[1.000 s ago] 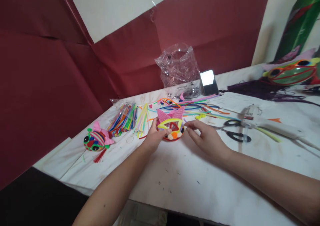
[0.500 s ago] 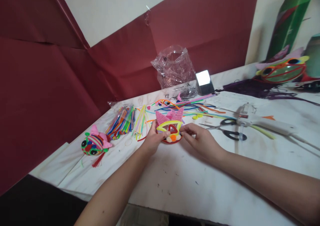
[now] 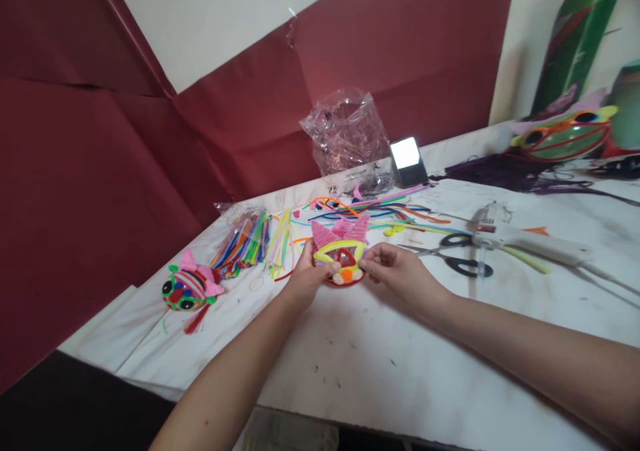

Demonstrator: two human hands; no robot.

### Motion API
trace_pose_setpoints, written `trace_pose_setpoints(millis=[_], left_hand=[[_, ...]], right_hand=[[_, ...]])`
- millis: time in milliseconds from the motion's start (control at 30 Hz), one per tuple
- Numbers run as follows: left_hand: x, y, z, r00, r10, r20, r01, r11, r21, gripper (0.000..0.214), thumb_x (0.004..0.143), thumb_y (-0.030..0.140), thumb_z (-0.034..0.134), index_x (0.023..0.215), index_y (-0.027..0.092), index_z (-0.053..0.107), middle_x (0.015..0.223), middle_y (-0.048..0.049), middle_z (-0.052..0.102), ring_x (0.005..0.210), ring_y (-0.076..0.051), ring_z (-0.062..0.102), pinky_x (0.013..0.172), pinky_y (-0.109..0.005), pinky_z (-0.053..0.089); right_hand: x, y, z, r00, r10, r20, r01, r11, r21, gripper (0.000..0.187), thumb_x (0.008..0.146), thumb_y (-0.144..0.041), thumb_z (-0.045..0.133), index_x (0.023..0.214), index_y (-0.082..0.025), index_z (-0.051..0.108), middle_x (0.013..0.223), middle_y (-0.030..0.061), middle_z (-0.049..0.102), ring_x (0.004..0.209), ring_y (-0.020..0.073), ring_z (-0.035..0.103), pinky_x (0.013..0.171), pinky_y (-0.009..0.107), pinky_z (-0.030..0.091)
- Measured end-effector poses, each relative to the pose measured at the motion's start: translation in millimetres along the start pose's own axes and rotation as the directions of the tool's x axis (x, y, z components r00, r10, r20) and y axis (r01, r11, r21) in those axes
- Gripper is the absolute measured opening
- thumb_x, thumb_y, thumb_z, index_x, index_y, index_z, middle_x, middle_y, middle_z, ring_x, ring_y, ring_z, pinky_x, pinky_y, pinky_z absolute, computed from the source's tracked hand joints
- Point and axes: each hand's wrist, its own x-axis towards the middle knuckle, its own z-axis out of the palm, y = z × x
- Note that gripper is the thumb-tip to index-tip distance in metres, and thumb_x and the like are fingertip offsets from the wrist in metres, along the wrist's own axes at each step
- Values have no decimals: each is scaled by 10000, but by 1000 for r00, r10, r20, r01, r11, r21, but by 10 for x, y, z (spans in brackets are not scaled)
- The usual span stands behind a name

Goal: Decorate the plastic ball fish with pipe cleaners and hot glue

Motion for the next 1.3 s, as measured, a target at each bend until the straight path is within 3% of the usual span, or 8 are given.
trace_pose_setpoints(millis=[300, 567, 867, 1067, 1300], left_hand=[[-31, 14, 6, 999, 30, 39, -33, 997, 75, 808, 583, 265, 817, 1300, 232, 444, 1127, -59, 649, 963, -217, 635, 848, -331, 510], [-73, 57, 39, 999, 30, 45, -35, 994, 108, 742, 597, 266, 811, 1255, 215, 472, 1130, -70, 645, 991, -231, 629, 875, -353, 502], [-39, 18, 32, 1000, 25, 14, -26, 998, 64, 737, 590, 255, 817, 1251, 232, 492, 1176, -67, 651, 1026, -239, 634, 904, -349, 493], [-36, 26, 38, 999, 29, -18, -27, 998, 62, 715, 587, 241, 814, 1233, 210, 508, 1183, -75, 653, 1061, -245, 623, 880, -325, 510], [-48, 39, 60, 1000, 21, -20, -20, 998, 64, 725, 593, 237, 812, 1242, 203, 491, 1151, -82, 668, 1025, -238, 637, 850, -315, 521]], right_hand=[[-2, -34, 30, 993, 114, 9, -115, 989, 95, 363, 592, -484, 747, 579, -208, 512, 478, -56, 502, 454, 95, 418, 458, 235, 301], [-42, -43, 49, 995, 101, -14, -100, 992, 78, 327, 613, -436, 726, 593, -218, 482, 487, -62, 488, 461, 95, 395, 460, 235, 294], [-11, 35, -1, 1000, -10, -8, 10, 999, -32, 327, 700, -508, 633, 635, -215, 506, 551, -33, 522, 533, 125, 451, 517, 265, 351], [-32, 39, -8, 998, -68, -18, 65, 990, -124, 245, 744, -449, 568, 685, -214, 532, 599, -10, 554, 555, 144, 486, 531, 282, 386], [-102, -22, -9, 945, -326, -5, 301, 879, -369, 117, 809, -297, 506, 751, -213, 563, 681, 18, 602, 614, 160, 539, 561, 284, 401]])
